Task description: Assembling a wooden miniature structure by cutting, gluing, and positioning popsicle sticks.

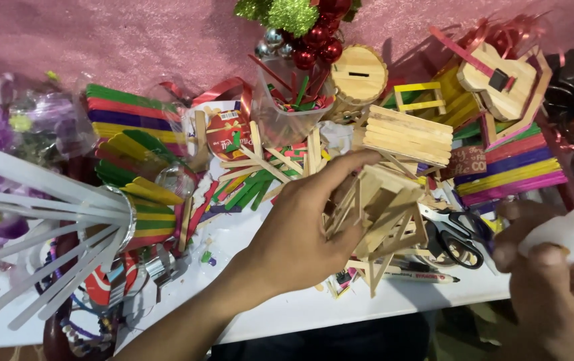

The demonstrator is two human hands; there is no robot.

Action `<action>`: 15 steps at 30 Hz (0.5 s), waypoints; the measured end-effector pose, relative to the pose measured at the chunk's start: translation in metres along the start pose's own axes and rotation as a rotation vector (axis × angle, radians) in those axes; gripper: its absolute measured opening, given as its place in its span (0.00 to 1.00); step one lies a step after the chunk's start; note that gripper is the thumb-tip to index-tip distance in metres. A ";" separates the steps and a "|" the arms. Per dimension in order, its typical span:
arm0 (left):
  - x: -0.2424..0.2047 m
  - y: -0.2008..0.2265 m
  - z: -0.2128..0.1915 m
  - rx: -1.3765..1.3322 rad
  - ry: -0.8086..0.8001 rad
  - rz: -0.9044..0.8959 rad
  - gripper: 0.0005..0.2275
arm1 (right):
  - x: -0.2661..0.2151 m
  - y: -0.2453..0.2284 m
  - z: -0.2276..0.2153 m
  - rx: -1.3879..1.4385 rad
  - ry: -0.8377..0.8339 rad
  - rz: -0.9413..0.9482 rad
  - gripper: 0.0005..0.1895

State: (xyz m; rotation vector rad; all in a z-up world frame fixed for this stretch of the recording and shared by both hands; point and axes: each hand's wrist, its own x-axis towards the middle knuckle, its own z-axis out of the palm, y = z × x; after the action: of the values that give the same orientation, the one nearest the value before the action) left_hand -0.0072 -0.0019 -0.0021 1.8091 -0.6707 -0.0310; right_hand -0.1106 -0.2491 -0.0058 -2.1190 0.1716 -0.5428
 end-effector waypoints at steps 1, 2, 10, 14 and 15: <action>-0.001 0.002 -0.001 -0.002 -0.005 0.003 0.28 | 0.000 -0.002 0.000 -0.002 0.005 0.002 0.21; -0.001 0.004 -0.002 -0.027 -0.046 -0.025 0.28 | 0.000 -0.005 0.001 -0.008 0.037 0.045 0.22; -0.003 0.015 -0.003 -0.087 -0.268 0.016 0.24 | -0.002 0.074 -0.047 -0.313 -0.034 -0.840 0.11; -0.002 0.019 -0.003 -0.104 -0.307 -0.126 0.23 | 0.008 0.157 -0.111 -0.134 -0.332 -0.038 0.12; -0.002 0.020 -0.004 -0.125 -0.316 -0.199 0.23 | 0.019 0.158 -0.127 -0.372 -0.534 -0.158 0.15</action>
State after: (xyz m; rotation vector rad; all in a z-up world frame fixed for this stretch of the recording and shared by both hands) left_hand -0.0159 -0.0011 0.0168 1.7597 -0.6903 -0.4902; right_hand -0.1367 -0.4418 -0.0670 -2.5745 -0.2154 -0.0143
